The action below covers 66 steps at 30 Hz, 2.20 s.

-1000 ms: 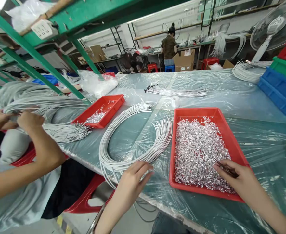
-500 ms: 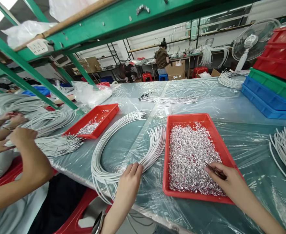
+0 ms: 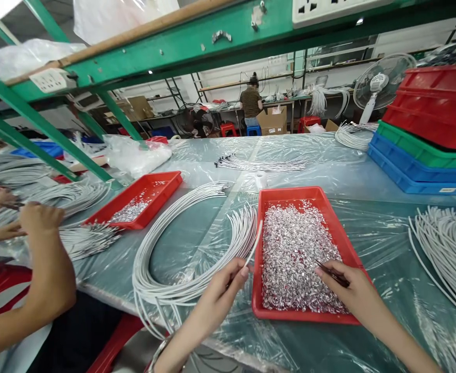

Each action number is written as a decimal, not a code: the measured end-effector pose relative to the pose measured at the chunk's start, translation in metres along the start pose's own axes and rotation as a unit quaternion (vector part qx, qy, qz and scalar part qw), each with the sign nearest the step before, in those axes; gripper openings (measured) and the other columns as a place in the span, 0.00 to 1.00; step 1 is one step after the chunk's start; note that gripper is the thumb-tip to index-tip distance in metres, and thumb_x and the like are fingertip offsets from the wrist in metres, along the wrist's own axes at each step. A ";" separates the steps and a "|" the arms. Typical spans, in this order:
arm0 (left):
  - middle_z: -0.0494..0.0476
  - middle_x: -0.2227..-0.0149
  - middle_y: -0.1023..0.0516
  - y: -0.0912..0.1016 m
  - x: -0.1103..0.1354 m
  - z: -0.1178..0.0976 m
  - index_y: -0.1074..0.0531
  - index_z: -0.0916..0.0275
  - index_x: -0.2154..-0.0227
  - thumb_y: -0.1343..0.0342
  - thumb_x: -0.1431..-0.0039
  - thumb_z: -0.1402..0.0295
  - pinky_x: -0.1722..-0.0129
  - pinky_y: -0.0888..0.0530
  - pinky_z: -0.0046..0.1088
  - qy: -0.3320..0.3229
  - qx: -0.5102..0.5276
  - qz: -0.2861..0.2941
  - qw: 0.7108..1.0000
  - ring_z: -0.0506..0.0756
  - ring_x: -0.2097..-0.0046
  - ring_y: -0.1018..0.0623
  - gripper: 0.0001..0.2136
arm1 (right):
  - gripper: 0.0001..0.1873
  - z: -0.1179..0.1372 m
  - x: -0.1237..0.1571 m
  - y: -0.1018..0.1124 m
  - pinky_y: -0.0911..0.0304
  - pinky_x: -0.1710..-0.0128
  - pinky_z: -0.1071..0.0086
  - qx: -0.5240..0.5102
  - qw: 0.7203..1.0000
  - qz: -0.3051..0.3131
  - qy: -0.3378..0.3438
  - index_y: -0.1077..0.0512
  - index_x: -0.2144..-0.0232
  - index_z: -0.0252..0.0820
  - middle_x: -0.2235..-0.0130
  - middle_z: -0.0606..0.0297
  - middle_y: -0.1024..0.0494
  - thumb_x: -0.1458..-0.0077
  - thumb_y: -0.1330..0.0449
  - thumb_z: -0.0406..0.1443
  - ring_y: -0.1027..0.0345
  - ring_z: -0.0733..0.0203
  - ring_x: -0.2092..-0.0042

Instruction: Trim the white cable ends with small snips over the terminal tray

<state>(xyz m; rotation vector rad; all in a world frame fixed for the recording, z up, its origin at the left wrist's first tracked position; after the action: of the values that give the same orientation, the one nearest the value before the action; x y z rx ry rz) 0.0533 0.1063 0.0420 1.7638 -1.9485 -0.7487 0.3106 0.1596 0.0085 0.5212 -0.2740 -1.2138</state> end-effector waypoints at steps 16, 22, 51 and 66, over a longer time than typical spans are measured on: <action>0.51 0.72 0.33 -0.059 0.004 -0.045 0.32 0.62 0.67 0.59 0.34 0.64 0.68 0.37 0.24 0.005 0.187 0.068 0.980 0.51 0.69 0.34 0.13 | 0.18 0.025 0.025 -0.015 0.44 0.74 0.72 -0.137 0.990 0.015 0.011 0.33 0.72 0.41 0.77 0.68 0.36 0.39 0.51 0.47 0.41 0.64 0.74; 0.51 0.75 0.32 -0.069 0.003 -0.035 0.34 0.63 0.73 0.57 0.34 0.66 0.72 0.37 0.22 0.006 0.211 0.075 0.975 0.49 0.72 0.33 0.13 | 0.12 0.030 0.029 -0.027 0.41 0.71 0.72 -0.108 0.993 0.043 0.035 0.32 0.68 0.41 0.72 0.65 0.28 0.39 0.50 0.42 0.34 0.61 0.70; 0.55 0.70 0.19 -0.073 0.005 -0.024 0.22 0.60 0.67 0.44 0.43 0.70 0.78 0.25 0.20 0.022 0.268 -0.019 0.963 0.49 0.78 0.25 0.06 | 0.04 0.034 0.030 -0.036 0.38 0.74 0.70 -0.018 0.994 -0.003 0.105 0.34 0.63 0.44 0.70 0.65 0.25 0.42 0.46 0.36 0.31 0.62 0.72; 0.55 0.68 0.19 -0.078 0.009 -0.025 0.26 0.64 0.64 0.44 0.44 0.79 0.67 0.26 0.19 -0.134 0.171 -0.129 0.968 0.49 0.68 0.22 0.07 | 0.06 0.037 0.028 -0.035 0.35 0.71 0.74 -0.040 0.993 -0.005 0.109 0.34 0.60 0.45 0.68 0.67 0.25 0.41 0.46 0.35 0.30 0.65 0.69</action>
<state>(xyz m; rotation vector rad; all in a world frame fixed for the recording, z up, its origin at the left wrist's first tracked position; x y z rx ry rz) 0.1279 0.0902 0.0116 2.2582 -2.1509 -0.8082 0.2738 0.1154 0.0198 0.5803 -0.0371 -1.1609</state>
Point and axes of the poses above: each hand's wrist, its own x-axis away from the middle knuckle, its own y-axis out of the back of the hand, z = x × y, the point moved 2 cm from there along -x, towards the middle knuckle
